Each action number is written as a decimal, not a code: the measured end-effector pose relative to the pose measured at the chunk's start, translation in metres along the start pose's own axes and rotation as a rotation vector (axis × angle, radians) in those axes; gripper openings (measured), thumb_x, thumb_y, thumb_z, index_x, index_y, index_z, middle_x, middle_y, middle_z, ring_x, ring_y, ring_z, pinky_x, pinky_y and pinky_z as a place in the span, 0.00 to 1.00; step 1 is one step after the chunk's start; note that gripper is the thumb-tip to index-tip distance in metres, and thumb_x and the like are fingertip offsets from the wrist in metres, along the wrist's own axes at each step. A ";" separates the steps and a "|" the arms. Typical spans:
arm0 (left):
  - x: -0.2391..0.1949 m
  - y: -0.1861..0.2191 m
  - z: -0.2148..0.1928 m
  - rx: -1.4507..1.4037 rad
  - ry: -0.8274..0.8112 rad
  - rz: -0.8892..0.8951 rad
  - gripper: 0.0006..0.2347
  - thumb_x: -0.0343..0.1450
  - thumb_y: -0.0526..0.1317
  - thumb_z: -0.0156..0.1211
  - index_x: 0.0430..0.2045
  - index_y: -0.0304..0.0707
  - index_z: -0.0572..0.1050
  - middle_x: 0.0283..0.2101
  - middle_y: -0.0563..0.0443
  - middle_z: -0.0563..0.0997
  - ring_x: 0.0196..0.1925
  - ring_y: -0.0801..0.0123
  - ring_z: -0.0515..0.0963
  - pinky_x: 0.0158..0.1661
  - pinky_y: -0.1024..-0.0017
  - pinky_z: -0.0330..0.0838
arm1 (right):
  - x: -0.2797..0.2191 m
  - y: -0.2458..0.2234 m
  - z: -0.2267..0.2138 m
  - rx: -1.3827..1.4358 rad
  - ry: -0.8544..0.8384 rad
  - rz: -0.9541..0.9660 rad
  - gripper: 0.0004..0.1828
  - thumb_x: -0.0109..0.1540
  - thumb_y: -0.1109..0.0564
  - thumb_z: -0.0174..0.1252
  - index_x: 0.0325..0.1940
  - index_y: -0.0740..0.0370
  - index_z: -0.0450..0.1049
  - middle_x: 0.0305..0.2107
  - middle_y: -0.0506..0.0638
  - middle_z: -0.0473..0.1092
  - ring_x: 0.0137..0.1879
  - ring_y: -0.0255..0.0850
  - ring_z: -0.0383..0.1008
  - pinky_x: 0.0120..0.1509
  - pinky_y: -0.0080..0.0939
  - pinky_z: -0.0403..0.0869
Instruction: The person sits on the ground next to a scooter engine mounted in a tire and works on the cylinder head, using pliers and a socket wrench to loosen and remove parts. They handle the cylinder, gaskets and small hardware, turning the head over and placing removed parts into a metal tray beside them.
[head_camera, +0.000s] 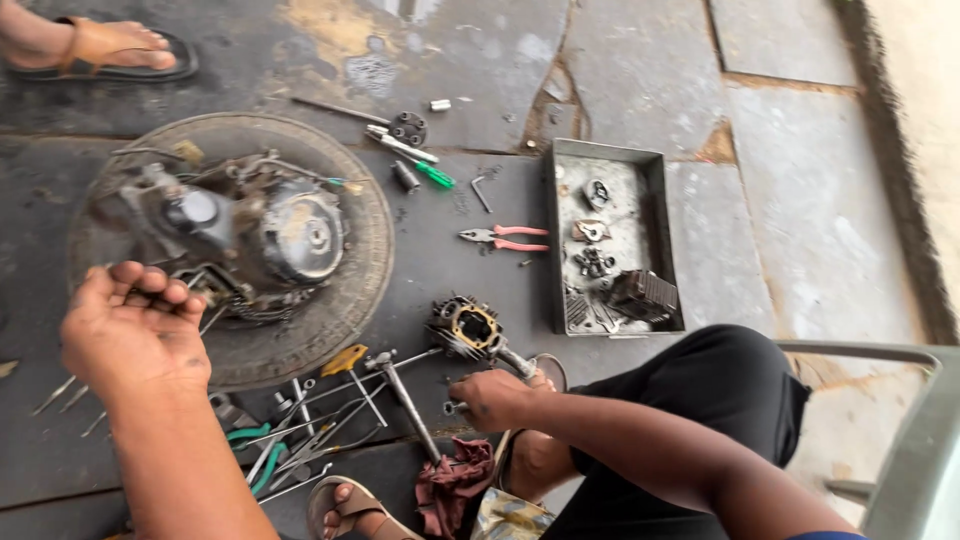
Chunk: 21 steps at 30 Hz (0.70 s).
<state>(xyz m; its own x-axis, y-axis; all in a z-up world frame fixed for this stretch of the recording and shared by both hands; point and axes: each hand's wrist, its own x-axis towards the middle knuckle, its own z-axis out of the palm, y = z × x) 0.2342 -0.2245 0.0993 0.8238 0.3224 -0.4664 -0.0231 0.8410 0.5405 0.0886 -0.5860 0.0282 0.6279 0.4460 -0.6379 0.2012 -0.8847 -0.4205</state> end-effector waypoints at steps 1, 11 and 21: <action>-0.005 -0.006 0.009 0.180 -0.012 0.005 0.10 0.77 0.41 0.53 0.28 0.36 0.75 0.27 0.49 0.76 0.29 0.67 0.74 0.32 0.67 0.72 | 0.003 0.002 0.006 -0.004 -0.044 0.044 0.20 0.59 0.60 0.59 0.56 0.64 0.74 0.45 0.61 0.76 0.51 0.57 0.77 0.54 0.54 0.76; -0.046 -0.117 0.032 1.506 -0.375 -0.290 0.15 0.74 0.47 0.60 0.25 0.33 0.82 0.26 0.45 0.79 0.26 0.66 0.74 0.29 0.69 0.70 | 0.053 0.046 0.107 0.275 0.171 0.255 0.18 0.58 0.66 0.51 0.52 0.67 0.75 0.41 0.65 0.77 0.51 0.59 0.78 0.55 0.54 0.76; -0.002 -0.291 -0.093 1.742 -0.428 -0.238 0.12 0.69 0.46 0.65 0.28 0.34 0.84 0.30 0.38 0.85 0.34 0.52 0.84 0.42 0.59 0.75 | 0.048 0.053 0.115 0.432 0.119 0.411 0.16 0.59 0.59 0.56 0.50 0.66 0.76 0.41 0.66 0.76 0.50 0.59 0.78 0.56 0.51 0.76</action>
<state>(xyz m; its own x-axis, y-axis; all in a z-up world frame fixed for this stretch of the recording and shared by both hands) 0.1859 -0.4295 -0.1223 0.8000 -0.0834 -0.5942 0.4288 -0.6132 0.6634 0.0428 -0.5956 -0.0991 0.6742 0.0390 -0.7375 -0.3831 -0.8352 -0.3945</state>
